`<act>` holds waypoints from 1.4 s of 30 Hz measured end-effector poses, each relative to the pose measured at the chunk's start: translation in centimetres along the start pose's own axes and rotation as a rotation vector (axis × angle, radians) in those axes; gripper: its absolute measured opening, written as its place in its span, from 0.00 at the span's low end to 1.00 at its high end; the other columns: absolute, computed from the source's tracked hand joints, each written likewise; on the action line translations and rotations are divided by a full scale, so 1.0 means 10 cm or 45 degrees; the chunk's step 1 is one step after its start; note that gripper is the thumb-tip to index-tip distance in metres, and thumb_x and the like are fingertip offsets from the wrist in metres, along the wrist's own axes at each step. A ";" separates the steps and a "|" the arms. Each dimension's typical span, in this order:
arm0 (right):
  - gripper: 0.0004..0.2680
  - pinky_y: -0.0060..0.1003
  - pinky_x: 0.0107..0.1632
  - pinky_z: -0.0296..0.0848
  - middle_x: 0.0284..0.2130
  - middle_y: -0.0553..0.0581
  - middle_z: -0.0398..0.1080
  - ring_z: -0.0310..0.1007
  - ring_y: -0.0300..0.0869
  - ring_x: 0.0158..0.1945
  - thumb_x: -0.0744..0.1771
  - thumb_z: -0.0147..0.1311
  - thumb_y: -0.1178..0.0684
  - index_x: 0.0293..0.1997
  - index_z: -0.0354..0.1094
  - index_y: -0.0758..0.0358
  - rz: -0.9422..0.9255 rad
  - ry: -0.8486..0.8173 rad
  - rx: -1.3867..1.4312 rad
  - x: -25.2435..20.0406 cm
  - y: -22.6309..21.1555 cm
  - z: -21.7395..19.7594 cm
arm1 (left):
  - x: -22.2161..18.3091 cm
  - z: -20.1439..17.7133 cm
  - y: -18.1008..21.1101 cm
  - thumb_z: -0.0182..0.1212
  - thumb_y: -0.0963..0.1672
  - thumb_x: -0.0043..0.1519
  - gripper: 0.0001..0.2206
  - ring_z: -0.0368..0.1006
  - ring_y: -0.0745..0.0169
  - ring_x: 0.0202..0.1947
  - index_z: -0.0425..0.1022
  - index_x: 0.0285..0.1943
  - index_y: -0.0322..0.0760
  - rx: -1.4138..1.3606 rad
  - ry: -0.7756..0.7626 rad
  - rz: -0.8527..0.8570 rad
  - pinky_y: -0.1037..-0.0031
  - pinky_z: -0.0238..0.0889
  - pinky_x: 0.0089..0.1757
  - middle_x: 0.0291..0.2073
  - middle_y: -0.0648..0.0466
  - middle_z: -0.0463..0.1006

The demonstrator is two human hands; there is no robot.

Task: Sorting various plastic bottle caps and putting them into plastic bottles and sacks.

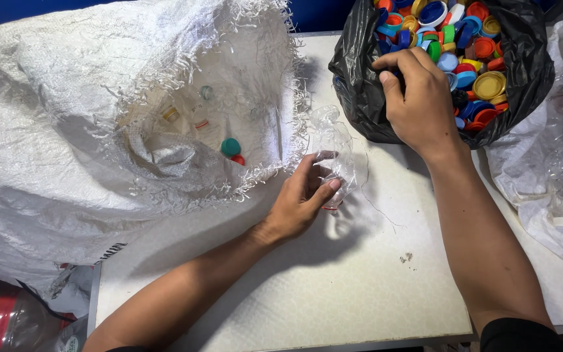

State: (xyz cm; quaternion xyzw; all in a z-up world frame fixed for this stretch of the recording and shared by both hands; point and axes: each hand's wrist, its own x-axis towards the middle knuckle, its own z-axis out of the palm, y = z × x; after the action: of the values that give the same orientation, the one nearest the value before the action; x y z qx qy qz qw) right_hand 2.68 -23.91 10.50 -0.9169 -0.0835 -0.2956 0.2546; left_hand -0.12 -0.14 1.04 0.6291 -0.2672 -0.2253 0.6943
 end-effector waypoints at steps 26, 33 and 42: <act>0.16 0.41 0.36 0.66 0.39 0.56 0.69 0.64 0.41 0.29 0.68 0.64 0.53 0.64 0.71 0.60 0.207 -0.079 -0.068 0.09 -0.02 0.09 | 0.00 0.00 -0.01 0.56 0.48 0.70 0.23 0.79 0.65 0.45 0.61 0.70 0.31 0.107 -0.115 0.048 0.71 0.76 0.46 0.46 0.45 0.79; 0.13 0.43 0.39 0.67 0.40 0.56 0.70 0.66 0.42 0.32 0.68 0.63 0.52 0.59 0.73 0.59 0.171 -0.083 -0.113 0.06 0.00 0.11 | -0.01 0.01 0.03 0.58 0.48 0.69 0.21 0.79 0.65 0.37 0.65 0.65 0.30 0.263 -0.139 0.098 0.70 0.74 0.40 0.39 0.49 0.81; 0.10 0.48 0.50 0.71 0.46 0.59 0.71 0.73 0.54 0.49 0.68 0.63 0.52 0.54 0.74 0.59 0.080 -0.058 -0.179 0.02 -0.01 0.15 | -0.04 0.05 0.16 0.60 0.49 0.67 0.20 0.81 0.65 0.31 0.68 0.63 0.35 0.379 -0.243 0.009 0.71 0.73 0.37 0.32 0.51 0.83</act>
State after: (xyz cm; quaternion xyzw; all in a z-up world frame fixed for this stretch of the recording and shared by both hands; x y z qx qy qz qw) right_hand 3.57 -23.10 9.62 -0.9412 -0.0394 -0.2718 0.1970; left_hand -0.78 -0.05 2.62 0.6997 -0.3646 -0.2397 0.5658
